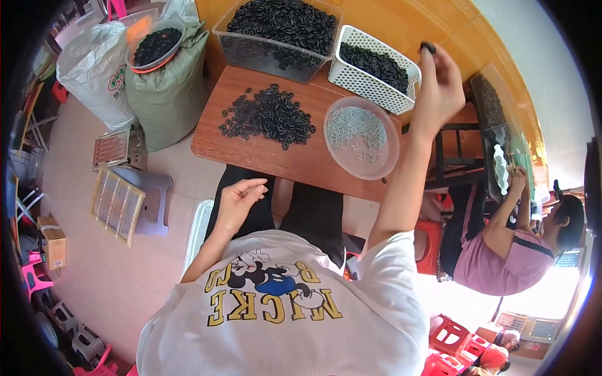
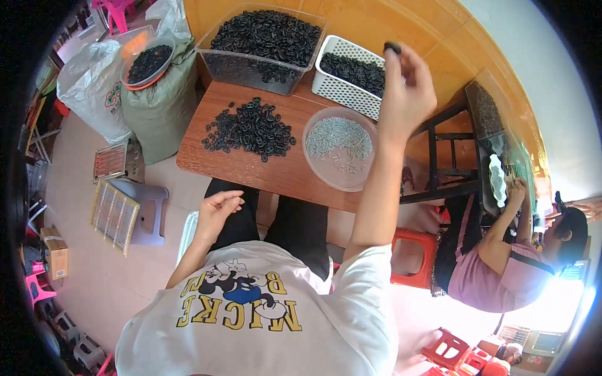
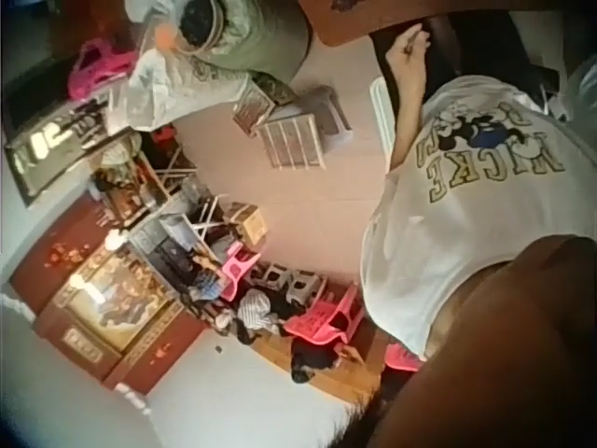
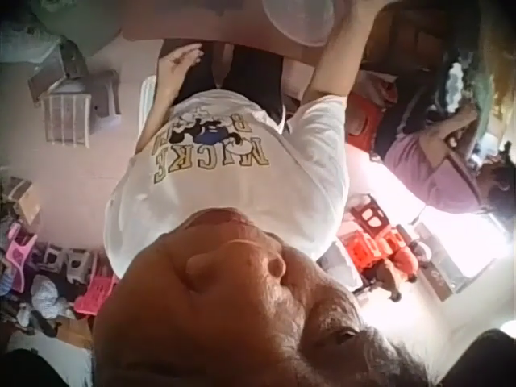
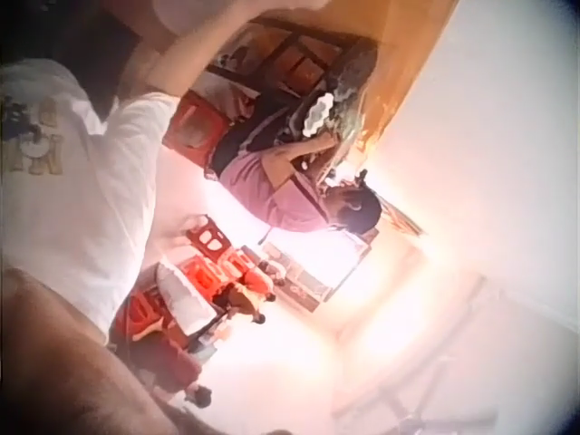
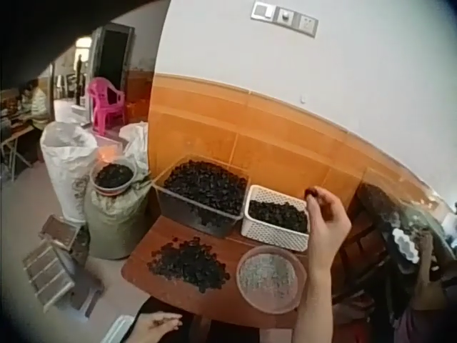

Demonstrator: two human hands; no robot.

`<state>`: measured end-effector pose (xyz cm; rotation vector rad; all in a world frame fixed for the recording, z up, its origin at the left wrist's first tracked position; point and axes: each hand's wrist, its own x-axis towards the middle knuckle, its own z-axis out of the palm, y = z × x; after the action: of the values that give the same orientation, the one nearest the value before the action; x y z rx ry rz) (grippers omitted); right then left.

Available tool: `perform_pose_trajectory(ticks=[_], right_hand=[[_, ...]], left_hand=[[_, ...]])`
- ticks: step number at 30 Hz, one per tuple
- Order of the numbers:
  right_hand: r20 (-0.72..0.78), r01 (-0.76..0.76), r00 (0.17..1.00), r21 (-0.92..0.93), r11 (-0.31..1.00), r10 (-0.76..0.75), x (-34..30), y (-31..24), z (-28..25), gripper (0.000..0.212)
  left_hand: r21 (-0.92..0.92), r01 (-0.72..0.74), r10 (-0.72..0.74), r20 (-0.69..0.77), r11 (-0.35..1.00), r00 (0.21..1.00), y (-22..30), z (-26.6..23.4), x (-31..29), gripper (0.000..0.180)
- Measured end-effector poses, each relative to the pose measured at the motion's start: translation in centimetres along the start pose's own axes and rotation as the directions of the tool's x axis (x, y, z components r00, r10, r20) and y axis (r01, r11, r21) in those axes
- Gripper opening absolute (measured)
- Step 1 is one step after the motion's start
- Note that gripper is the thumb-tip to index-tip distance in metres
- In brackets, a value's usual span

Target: The person assembles small plastic cord locks by picking up components from the table and inserting metal pins into the plastic pieces by hand.

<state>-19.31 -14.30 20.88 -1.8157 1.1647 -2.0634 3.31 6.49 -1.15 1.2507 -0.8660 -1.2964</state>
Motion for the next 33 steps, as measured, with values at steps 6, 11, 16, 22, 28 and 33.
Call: perform_pose_trajectory(ticks=[6, 11, 16, 22, 28, 33], right_hand=[[0.289, -0.006, 0.93, -0.609, 0.793, 0.228, 3.8, 16.0, -0.9, 0.041], [0.267, -0.011, 0.908, -0.757, 0.653, 0.324, 1.9, 22.6, -4.4, 0.038], [0.448, 0.094, 0.821, -0.717, 0.691, 0.354, 2.5, 26.7, -2.6, 0.038], [0.465, 0.139, 0.711, -0.828, 0.543, 0.527, 6.4, 34.1, -1.3, 0.038], [0.474, 0.099, 0.64, -0.831, 0.547, 0.604, 8.3, 39.2, 1.2, 0.048], [0.701, 0.217, 0.405, -0.697, 0.683, 0.587, 5.5, 34.6, 7.2, 0.043]], left_hand=[[0.163, -0.021, 0.006, 0.096, 0.986, 0.995, -1.0, -0.8, -1.0, 0.02], [0.181, 0.031, -0.044, 0.066, 0.983, 0.997, -4.6, -3.5, -1.8, 0.018], [0.286, 0.041, -0.043, 0.002, 0.957, 0.999, -6.6, -4.1, -2.3, 0.016], [0.524, -0.118, 0.139, -0.001, 0.843, 0.99, -4.5, -1.8, -3.1, 0.015], [0.471, -0.128, 0.098, 0.088, 0.873, 0.991, -4.4, -1.2, -2.7, 0.016], [0.512, -0.055, 0.022, 0.072, 0.857, 0.997, -4.1, -0.8, -2.3, 0.017]])
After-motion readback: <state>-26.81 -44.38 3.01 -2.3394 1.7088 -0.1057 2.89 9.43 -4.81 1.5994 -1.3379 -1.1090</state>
